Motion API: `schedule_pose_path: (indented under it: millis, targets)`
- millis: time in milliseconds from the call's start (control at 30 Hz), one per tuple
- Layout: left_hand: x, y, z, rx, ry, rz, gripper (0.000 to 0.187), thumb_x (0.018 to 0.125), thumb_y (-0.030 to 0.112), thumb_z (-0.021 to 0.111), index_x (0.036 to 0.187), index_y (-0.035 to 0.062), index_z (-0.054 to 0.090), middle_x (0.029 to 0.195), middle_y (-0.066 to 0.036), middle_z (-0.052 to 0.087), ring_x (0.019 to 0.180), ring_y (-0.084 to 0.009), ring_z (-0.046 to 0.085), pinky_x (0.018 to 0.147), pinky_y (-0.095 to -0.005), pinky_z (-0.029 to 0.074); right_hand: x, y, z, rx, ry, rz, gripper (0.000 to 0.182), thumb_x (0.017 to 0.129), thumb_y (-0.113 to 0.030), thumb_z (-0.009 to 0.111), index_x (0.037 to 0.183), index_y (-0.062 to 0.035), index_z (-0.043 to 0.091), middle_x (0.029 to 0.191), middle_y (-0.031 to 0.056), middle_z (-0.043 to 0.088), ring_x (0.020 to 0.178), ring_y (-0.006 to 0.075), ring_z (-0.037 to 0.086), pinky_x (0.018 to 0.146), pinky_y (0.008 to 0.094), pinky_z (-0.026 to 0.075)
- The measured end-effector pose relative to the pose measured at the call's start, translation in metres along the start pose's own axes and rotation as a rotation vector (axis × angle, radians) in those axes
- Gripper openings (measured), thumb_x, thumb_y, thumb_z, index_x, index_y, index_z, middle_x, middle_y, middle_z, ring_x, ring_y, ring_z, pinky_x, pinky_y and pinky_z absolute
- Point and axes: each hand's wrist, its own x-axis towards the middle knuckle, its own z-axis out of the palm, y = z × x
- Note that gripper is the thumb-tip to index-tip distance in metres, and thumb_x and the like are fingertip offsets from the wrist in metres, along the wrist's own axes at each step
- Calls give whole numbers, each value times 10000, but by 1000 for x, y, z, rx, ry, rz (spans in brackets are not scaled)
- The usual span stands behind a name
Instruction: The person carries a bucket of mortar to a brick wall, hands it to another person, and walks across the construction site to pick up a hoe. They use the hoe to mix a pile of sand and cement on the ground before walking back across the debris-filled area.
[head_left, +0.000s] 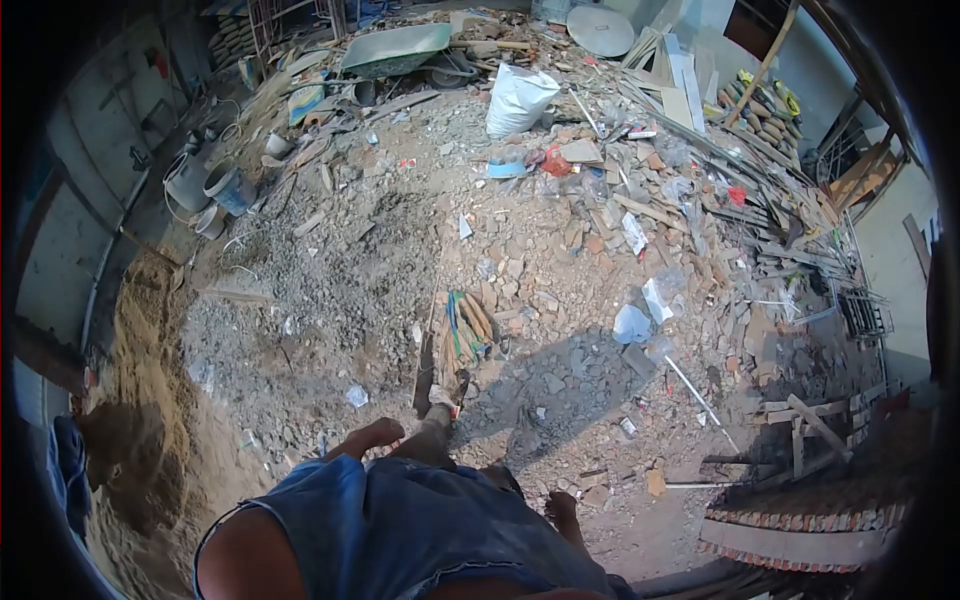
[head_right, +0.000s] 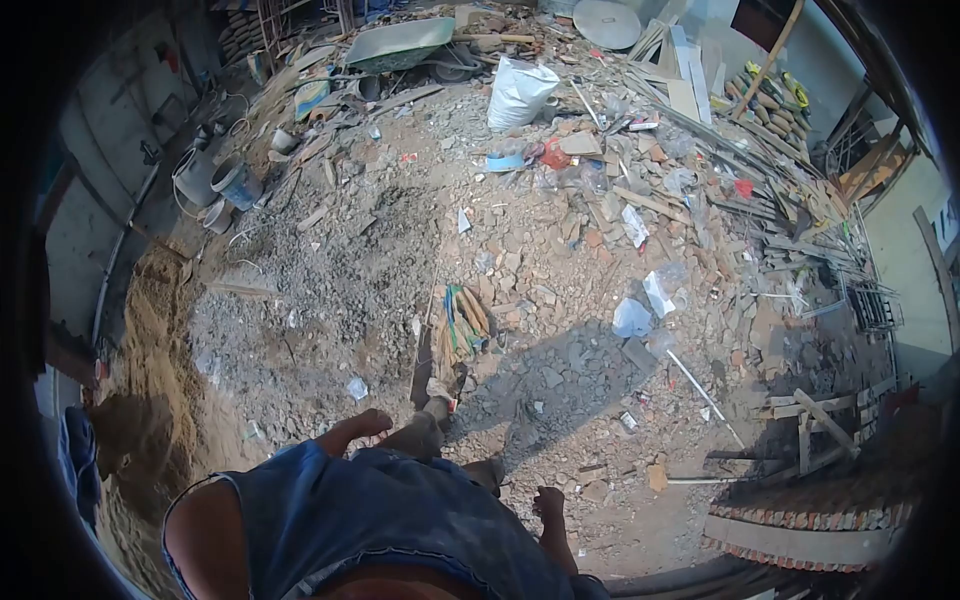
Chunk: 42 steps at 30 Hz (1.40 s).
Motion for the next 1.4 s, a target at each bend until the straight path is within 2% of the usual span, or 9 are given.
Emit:
schedule_pose_path:
  millis: [133,200,300,633,733,800,1033,1100,1400]
  targets:
    - [3,2,-1,7,-24,-12,297,755,270,400,846,22,534,799,-91,598,650,-182,603,461,-310,481,-1,-1,1,14,-10,-18,101,742,-126,473,701,-34,479,541,87,471,379,158,442,328,292,362]
    - [4,2,1,69,-14,167,289,749,265,405,821,22,544,795,-87,599,634,-179,603,456,-302,477,-5,-2,3,-90,-3,-141,93,743,-126,473,713,-38,480,529,77,463,372,154,433,319,288,347]
    - [6,7,5,81,0,29,285,742,259,409,809,21,551,782,-80,600,631,-170,601,447,-294,471,-8,-6,3,37,-13,-78,86,742,-127,478,723,-43,478,520,67,453,370,148,425,314,280,330]
    - [2,22,11,148,29,15,270,744,226,395,829,27,556,778,-67,604,631,-152,601,436,-298,472,-6,6,-4,-9,24,-80,174,764,-168,489,845,-15,506,585,95,503,414,166,469,338,284,373]
    - [18,13,13,303,-16,66,238,754,179,380,800,28,558,783,-59,608,633,-141,603,453,-289,480,-6,9,-8,59,-4,-50,191,764,-176,498,850,-7,514,604,106,517,428,174,489,354,292,398]
    - [28,5,13,669,-31,342,213,750,139,378,775,28,559,778,-52,610,619,-140,604,486,-269,484,-8,10,-10,48,8,-41,187,761,-176,503,834,-4,516,598,102,514,430,172,488,352,292,396]
    - [21,21,17,515,-32,171,163,706,130,435,748,48,569,765,-50,604,635,-153,602,551,-267,479,-13,16,-13,54,45,-53,196,758,-196,500,813,-9,518,581,95,508,417,169,474,350,289,389]
    - [27,15,18,729,-7,358,142,688,137,458,724,63,574,746,-49,595,654,-165,595,563,-288,474,-12,20,-14,42,57,-72,199,753,-207,500,805,-16,513,567,93,498,404,166,462,342,291,378]
    - [30,13,22,722,11,426,110,659,159,501,693,90,580,727,-47,584,757,-214,563,591,-332,455,-12,25,-18,102,72,-76,194,749,-196,524,780,-7,497,535,90,471,374,165,435,317,293,353]
